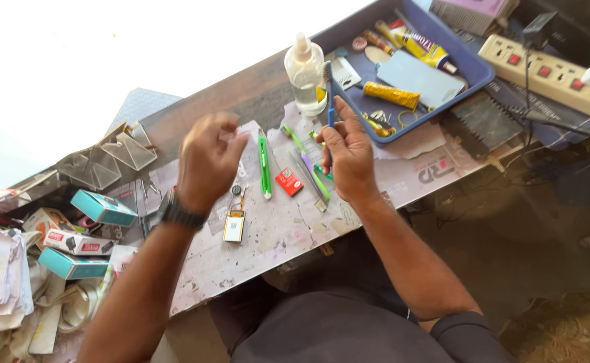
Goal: The person uses tweezers to adjust components on a small electronic device, then uses a toothbrush and a utility knife to clean and scrape the device's surface. The person handles the device and tools throughout the clip.
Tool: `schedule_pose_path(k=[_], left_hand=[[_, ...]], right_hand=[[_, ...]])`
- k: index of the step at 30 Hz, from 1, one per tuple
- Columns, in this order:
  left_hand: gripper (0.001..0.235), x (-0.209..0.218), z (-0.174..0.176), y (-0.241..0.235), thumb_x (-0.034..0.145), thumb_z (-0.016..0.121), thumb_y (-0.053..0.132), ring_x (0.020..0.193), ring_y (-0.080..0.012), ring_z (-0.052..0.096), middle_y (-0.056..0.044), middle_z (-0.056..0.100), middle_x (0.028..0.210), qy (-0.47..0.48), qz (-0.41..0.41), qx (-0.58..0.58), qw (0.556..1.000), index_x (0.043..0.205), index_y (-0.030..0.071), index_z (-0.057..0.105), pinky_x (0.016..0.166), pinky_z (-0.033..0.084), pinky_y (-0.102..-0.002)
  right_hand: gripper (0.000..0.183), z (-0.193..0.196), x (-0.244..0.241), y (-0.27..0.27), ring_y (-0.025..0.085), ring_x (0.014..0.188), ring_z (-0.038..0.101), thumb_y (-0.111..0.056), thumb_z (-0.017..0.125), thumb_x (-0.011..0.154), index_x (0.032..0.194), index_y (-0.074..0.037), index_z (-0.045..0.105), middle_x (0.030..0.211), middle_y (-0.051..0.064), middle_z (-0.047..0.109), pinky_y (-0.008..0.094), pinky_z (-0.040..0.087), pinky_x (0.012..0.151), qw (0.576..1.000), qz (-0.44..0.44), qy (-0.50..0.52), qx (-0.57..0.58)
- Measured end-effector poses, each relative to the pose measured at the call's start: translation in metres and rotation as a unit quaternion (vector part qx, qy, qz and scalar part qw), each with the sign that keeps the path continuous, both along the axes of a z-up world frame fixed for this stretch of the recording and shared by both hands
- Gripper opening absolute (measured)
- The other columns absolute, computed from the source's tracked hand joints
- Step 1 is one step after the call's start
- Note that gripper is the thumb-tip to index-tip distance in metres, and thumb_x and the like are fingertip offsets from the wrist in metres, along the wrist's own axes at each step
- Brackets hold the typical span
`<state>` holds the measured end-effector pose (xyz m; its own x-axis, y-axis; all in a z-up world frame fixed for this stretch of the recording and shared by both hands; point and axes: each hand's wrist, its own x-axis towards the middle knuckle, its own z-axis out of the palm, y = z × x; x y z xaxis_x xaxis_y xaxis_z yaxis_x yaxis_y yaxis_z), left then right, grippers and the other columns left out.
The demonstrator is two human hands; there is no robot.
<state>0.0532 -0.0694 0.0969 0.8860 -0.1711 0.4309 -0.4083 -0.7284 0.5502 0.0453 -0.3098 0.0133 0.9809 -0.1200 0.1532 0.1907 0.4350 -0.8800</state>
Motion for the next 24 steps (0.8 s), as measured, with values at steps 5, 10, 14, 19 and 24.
schedule_pose_path(k=[5, 10, 14, 19, 24], left_hand=[[0.033, 0.103, 0.021, -0.059, 0.099, 0.061, 0.03, 0.083, -0.016, 0.064, -0.007, 0.073, 0.092, 0.097, -0.039, -0.207, 0.973, 0.104, -0.001, 0.071, 0.074, 0.054, -0.03], [0.035, 0.16, 0.015, -0.101, 0.1, 0.064, 0.033, 0.078, -0.0168, 0.061, -0.01, 0.069, 0.086, 0.144, -0.041, -0.294, 0.944, 0.101, -0.001, 0.072, 0.073, 0.053, -0.031], [0.032, 0.17, -0.001, -0.105, 0.099, 0.067, 0.033, 0.086, -0.0157, 0.069, -0.01, 0.077, 0.093, 0.1, -0.105, -0.295, 0.945, 0.103, 0.002, 0.074, 0.08, 0.058, -0.031], [0.034, 0.169, -0.01, -0.102, 0.089, 0.081, 0.026, 0.095, -0.0182, 0.074, -0.014, 0.075, 0.104, -0.002, -0.203, -0.225, 0.953, 0.107, 0.0, 0.069, 0.075, 0.067, -0.034], [0.027, 0.167, -0.006, -0.103, 0.094, 0.074, 0.021, 0.092, -0.0165, 0.078, -0.014, 0.079, 0.104, 0.065, -0.153, -0.177, 0.97, 0.113, 0.003, 0.07, 0.076, 0.067, -0.032]], right_hand=[[0.056, 0.015, 0.018, 0.011, 0.002, 0.055, 0.047, -0.006, 0.053, 0.105, 0.159, -0.009, 0.037, 0.091, 0.004, 0.061, 0.02, 0.043, 0.044, 1.0, 0.005, -0.015, 0.007], [0.056, 0.023, 0.036, 0.016, 0.002, 0.052, 0.047, -0.007, 0.053, 0.104, 0.158, -0.007, 0.037, 0.089, 0.004, 0.062, 0.021, 0.042, 0.04, 1.0, -0.002, -0.011, 0.017], [0.056, 0.023, 0.042, 0.014, 0.002, 0.051, 0.047, -0.007, 0.053, 0.104, 0.158, -0.006, 0.037, 0.088, 0.004, 0.061, 0.02, 0.041, 0.039, 1.0, -0.003, -0.011, 0.025], [0.057, 0.022, 0.044, 0.011, 0.002, 0.05, 0.047, -0.007, 0.054, 0.104, 0.158, -0.004, 0.036, 0.087, 0.004, 0.06, 0.02, 0.04, 0.039, 0.999, 0.002, -0.013, 0.035], [0.057, 0.022, 0.043, 0.009, 0.002, 0.051, 0.048, -0.007, 0.054, 0.104, 0.158, -0.003, 0.035, 0.087, 0.004, 0.061, 0.02, 0.041, 0.039, 0.999, -0.004, 0.004, 0.032]])
